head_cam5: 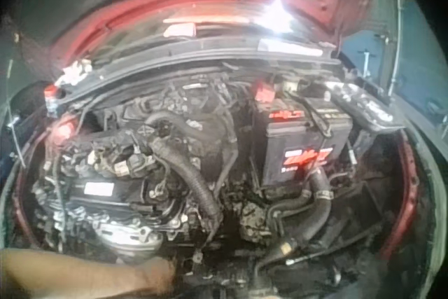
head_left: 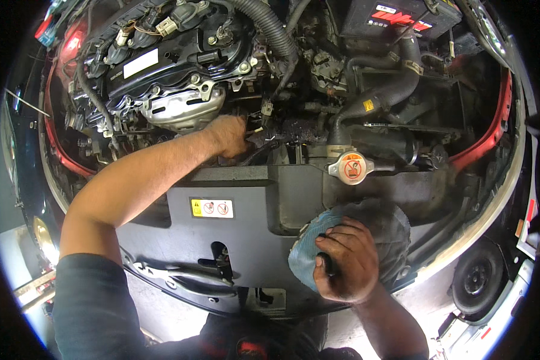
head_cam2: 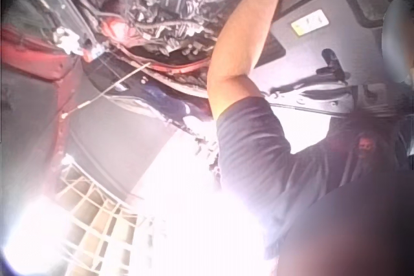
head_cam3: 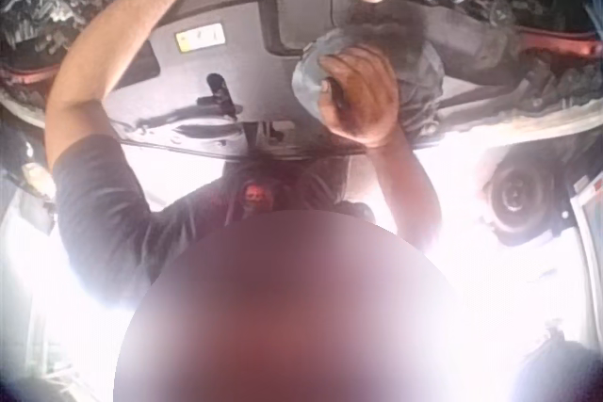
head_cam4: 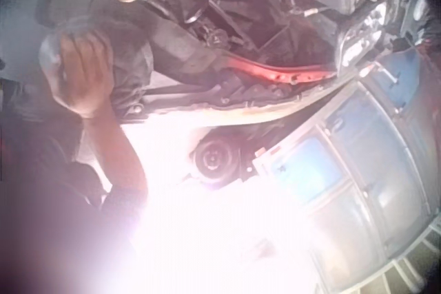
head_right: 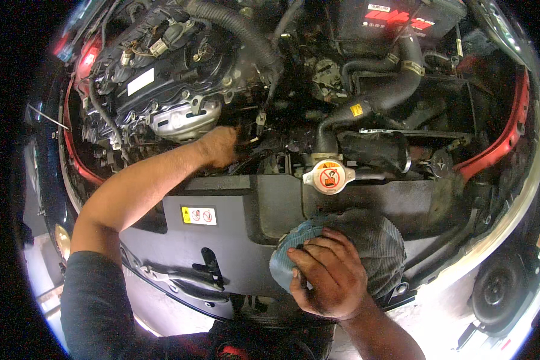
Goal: The person works under the hood of a red car, using a wrench to tighten bolts and adjusting various engine components and hoses. The person repeatedly reaches into the engine bay to manipulate parts and secure connections.
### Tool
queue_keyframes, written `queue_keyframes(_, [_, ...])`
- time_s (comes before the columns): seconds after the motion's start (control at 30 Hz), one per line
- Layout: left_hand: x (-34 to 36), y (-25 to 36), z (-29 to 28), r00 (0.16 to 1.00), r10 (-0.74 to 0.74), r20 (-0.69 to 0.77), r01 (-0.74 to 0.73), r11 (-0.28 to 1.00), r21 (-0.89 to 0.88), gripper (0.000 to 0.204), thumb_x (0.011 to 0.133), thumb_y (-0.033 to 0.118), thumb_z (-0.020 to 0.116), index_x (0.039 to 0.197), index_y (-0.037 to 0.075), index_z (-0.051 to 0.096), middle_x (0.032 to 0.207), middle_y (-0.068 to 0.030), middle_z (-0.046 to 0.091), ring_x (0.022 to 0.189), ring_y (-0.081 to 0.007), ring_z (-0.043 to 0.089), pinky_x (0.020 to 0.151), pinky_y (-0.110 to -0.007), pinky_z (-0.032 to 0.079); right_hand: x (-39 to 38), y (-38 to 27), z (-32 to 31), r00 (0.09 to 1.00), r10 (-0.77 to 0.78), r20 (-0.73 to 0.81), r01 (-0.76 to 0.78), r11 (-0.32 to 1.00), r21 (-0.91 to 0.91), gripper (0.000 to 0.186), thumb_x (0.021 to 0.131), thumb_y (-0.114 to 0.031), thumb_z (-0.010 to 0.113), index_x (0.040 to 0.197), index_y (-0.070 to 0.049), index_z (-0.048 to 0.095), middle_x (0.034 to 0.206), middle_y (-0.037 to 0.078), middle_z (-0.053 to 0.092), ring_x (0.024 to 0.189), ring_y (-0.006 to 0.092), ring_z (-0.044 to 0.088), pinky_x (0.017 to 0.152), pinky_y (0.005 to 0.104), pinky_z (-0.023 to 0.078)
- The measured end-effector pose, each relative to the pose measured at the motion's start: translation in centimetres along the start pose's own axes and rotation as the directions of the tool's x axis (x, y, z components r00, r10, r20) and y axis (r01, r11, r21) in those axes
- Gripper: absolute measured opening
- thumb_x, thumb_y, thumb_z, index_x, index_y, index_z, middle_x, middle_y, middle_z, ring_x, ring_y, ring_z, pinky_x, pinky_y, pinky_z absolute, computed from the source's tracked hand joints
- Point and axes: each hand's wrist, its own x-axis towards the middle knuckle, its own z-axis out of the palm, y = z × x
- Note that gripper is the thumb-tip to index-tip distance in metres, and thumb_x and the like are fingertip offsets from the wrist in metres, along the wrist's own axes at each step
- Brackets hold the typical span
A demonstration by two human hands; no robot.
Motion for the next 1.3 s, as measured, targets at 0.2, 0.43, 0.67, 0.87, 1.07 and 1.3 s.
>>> queue_keyframes(0.2, [1.9,-1.9,-0.4,0.982,0.032,-0.187,-0.075,0.971,-0.228,0.055,0.085,0.044,0.066,0.113,-0.003,0.062,0.113,-0.0225,0.064,0.107,-0.0370,0.061,0.094,-0.041,0.049,0.1,-0.3,0.2,0.999,0.045,-0.018,-0.046,0.997,-0.056,0.025,0.069,-0.012,0.065,0.092,-0.004,0.069,0.082,0.011,0.064,0.080,0.0257,0.065,0.088,0.0455,0.052])
queue_keyframes(0.43, [3.8,-4.0,-0.1,0.993,0.049,-0.111,-0.112,0.724,-0.680,0.048,0.091,0.032,0.060,0.127,0.001,0.058,0.123,-0.0193,0.062,0.114,-0.0275,0.058,0.101,-0.035,0.042,-0.1,-0.2,0.8,0.998,0.047,-0.043,-0.050,0.995,-0.085,0.023,0.074,-0.017,0.064,0.093,-0.006,0.069,0.084,0.009,0.064,0.083,0.0254,0.064,0.087,0.0451,0.053])
queue_keyframes(0.67, [5.5,-4.6,0.3,0.981,0.127,-0.150,-0.193,0.768,-0.611,0.037,0.089,0.018,0.051,0.121,0.004,0.063,0.124,-0.0169,0.061,0.115,-0.0283,0.058,0.100,-0.037,0.044,-0.8,0.0,0.8,0.998,0.058,0.007,-0.057,0.991,-0.122,0.023,0.079,-0.025,0.064,0.093,-0.008,0.069,0.086,0.007,0.063,0.084,0.0251,0.063,0.086,0.0463,0.053])
queue_keyframes(0.87, [5.9,-3.9,1.2,0.969,0.063,-0.239,-0.201,0.761,-0.617,0.036,0.090,0.015,0.049,0.120,0.000,0.062,0.118,-0.0234,0.063,0.111,-0.0341,0.060,0.098,-0.038,0.045,-0.8,-0.2,1.0,0.997,0.073,-0.006,-0.073,0.990,-0.119,0.021,0.079,-0.026,0.065,0.090,-0.008,0.069,0.085,0.007,0.062,0.085,0.0255,0.062,0.086,0.0471,0.054])
queue_keyframes(1.07, [6.2,-3.1,1.4,0.986,0.041,-0.163,-0.142,0.716,-0.683,0.034,0.089,0.009,0.048,0.119,0.001,0.062,0.114,-0.0197,0.066,0.106,-0.0284,0.062,0.094,-0.034,0.046,-0.7,0.0,1.1,0.998,0.052,-0.031,-0.055,0.989,-0.136,0.020,0.077,-0.022,0.063,0.090,-0.008,0.068,0.085,0.007,0.062,0.084,0.0252,0.062,0.085,0.0466,0.054])
queue_keyframes(1.3, [8.4,-3.9,3.6,0.968,-0.004,-0.250,-0.200,0.590,-0.782,0.024,0.088,0.016,0.058,0.107,0.007,0.070,0.099,-0.0084,0.070,0.091,-0.0162,0.062,0.084,-0.031,0.048,-0.4,-0.3,1.1,0.998,0.054,-0.015,-0.055,0.988,-0.145,0.021,0.073,-0.018,0.063,0.091,-0.008,0.068,0.084,0.007,0.061,0.085,0.0248,0.062,0.086,0.0463,0.054])
